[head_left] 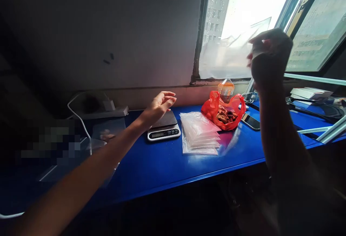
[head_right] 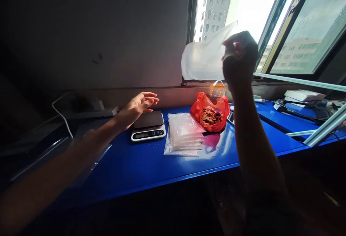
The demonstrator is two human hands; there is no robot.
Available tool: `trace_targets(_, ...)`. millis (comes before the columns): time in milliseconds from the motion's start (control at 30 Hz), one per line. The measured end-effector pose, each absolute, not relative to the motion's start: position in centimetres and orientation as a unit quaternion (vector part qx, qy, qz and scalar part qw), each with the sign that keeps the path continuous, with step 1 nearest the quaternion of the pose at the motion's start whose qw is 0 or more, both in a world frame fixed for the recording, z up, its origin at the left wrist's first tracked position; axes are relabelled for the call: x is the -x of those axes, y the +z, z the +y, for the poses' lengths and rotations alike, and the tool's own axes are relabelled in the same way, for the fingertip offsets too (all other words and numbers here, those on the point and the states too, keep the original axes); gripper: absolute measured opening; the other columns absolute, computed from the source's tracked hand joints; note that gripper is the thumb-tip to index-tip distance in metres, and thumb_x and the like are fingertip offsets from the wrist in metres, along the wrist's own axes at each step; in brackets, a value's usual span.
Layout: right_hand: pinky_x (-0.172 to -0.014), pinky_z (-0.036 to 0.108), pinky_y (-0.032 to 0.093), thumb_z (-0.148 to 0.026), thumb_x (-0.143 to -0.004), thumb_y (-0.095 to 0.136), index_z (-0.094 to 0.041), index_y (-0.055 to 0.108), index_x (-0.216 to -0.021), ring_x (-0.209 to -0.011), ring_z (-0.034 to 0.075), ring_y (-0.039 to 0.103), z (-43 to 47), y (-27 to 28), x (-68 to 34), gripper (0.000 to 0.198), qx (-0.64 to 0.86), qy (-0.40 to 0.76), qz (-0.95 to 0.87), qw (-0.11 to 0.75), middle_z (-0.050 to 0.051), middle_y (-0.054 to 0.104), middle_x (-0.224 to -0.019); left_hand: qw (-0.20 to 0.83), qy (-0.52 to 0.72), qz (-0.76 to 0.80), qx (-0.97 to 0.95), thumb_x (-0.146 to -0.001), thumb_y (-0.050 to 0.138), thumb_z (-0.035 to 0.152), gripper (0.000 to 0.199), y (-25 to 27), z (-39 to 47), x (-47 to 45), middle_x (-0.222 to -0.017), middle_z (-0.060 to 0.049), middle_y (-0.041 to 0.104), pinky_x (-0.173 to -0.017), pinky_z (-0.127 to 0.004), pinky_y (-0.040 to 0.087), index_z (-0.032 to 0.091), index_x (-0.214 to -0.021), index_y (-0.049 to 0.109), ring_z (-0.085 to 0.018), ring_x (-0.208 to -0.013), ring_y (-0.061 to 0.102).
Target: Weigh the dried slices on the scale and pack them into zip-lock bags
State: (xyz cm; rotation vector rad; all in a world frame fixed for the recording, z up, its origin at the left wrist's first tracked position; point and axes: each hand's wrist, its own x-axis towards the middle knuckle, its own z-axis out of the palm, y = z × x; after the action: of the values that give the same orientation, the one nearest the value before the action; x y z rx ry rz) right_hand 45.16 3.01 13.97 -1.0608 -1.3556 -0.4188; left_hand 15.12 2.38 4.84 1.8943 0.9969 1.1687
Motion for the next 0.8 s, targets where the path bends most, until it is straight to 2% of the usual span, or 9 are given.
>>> trace_targets(67, -0.063, 0.028, 0.04, -0.021, -0.093, 0.04, -0.017, 0.055, -0.098, -0.059, 0.01, 0.048, 3.5, 12.1, -41.6, 0.016, 0.408, -0.073, -0.593, 0.69, 0.0, 0.051, -0.073, 0.349, 0.471, 0.39, -0.71, -0.088, 0.052, 0.058, 0.053, 4.8, 2.4, -13.2, -0.133, -0.016, 0.056, -0.095, -0.045, 0.049, 0.019, -0.124, 0.052, -0.028, -0.123, 0.054)
trace_targets(167, -0.055, 0.025, 0.036, -0.027, -0.089, 0.048, -0.021, 0.054, -0.085, -0.053, 0.009, 0.044, 4.5, 8.5, -35.9, 0.01, 0.33, 0.115, -0.642, 0.682, -0.004, 0.046, -0.063, 0.395, 0.499, 0.382, -0.67, -0.087, 0.044, 0.07, 0.067, 4.5, 2.3, -11.5, -0.134, -0.018, 0.056, -0.093, -0.044, 0.049, 0.02, -0.132, 0.047, -0.029, -0.12, 0.055)
trace_targets(233, -0.052, 0.023, 0.035, -0.03, -0.084, 0.053, -0.02, 0.054, -0.077, -0.053, 0.009, 0.044, 5.0, 5.9, -33.1, 0.011, 0.287, 0.222, -0.654, 0.664, -0.004, 0.049, -0.061, 0.421, 0.526, 0.375, -0.637, -0.085, 0.051, 0.068, 0.069, 3.9, 2.2, -11.1, -0.121, -0.015, 0.063, -0.087, -0.041, 0.051, 0.022, -0.136, 0.042, -0.025, -0.104, 0.063)
trace_targets(300, -0.052, 0.023, 0.035, -0.029, -0.077, 0.056, -0.019, 0.054, -0.072, -0.055, 0.009, 0.045, 5.3, 3.6, -31.6, 0.012, 0.269, 0.293, -0.644, 0.654, -0.004, 0.052, -0.061, 0.416, 0.57, 0.386, -0.594, -0.079, 0.066, 0.061, 0.068, 2.8, 2.2, -10.8, -0.1, -0.008, 0.067, -0.076, -0.032, 0.051, 0.023, -0.131, 0.044, -0.017, -0.079, 0.063)
trace_targets(400, -0.051, 0.023, 0.035, -0.025, -0.07, 0.057, -0.018, 0.058, -0.069, -0.053, 0.008, 0.045, 5.6, 1.1, -31.6, 0.008, 0.297, 0.351, -0.63, 0.626, -0.004, 0.053, -0.059, 0.388, 0.621, 0.406, -0.546, -0.065, 0.079, 0.059, 0.064, 0.9, 2.3, -10.3, -0.073, 0.002, 0.06, -0.056, -0.02, 0.043, 0.018, -0.107, 0.054, -0.007, -0.055, 0.049)
trace_targets(533, -0.049, 0.022, 0.034, -0.023, -0.066, 0.058, -0.016, 0.061, -0.067, -0.051, 0.008, 0.044, 5.7, -0.3, -32.6, 0.007, 0.324, 0.397, -0.627, 0.586, -0.004, 0.054, -0.056, 0.377, 0.636, 0.407, -0.536, -0.051, 0.084, 0.065, 0.068, -0.6, 2.8, -9.3, -0.06, 0.009, 0.046, -0.039, -0.017, 0.024, 0.019, -0.09, 0.051, -0.003, -0.042, 0.031)
trace_targets(667, -0.046, 0.022, 0.031, -0.023, -0.062, 0.059, -0.016, 0.061, -0.067, -0.045, 0.007, 0.042, 5.5, -0.3, -32.2, 0.009, 0.354, 0.434, -0.607, 0.564, -0.005, 0.052, -0.052, 0.34, 0.653, 0.415, -0.534, -0.059, 0.075, 0.072, 0.063, -0.8, 3.2, -8.7, -0.054, 0.01, 0.037, -0.036, -0.017, 0.019, 0.02, -0.081, 0.047, -0.004, -0.042, 0.027)
trace_targets(800, -0.047, 0.024, 0.03, -0.027, -0.063, 0.057, -0.017, 0.058, -0.062, -0.045, 0.008, 0.041, 5.5, 0.0, -32.7, 0.01, 0.354, 0.446, -0.634, 0.523, -0.004, 0.048, -0.048, 0.315, 0.645, 0.426, -0.55, -0.064, 0.072, 0.07, 0.057, -0.8, 3.3, -8.4, -0.049, 0.01, 0.037, -0.036, -0.017, 0.02, 0.02, -0.078, 0.049, -0.005, -0.04, 0.028)
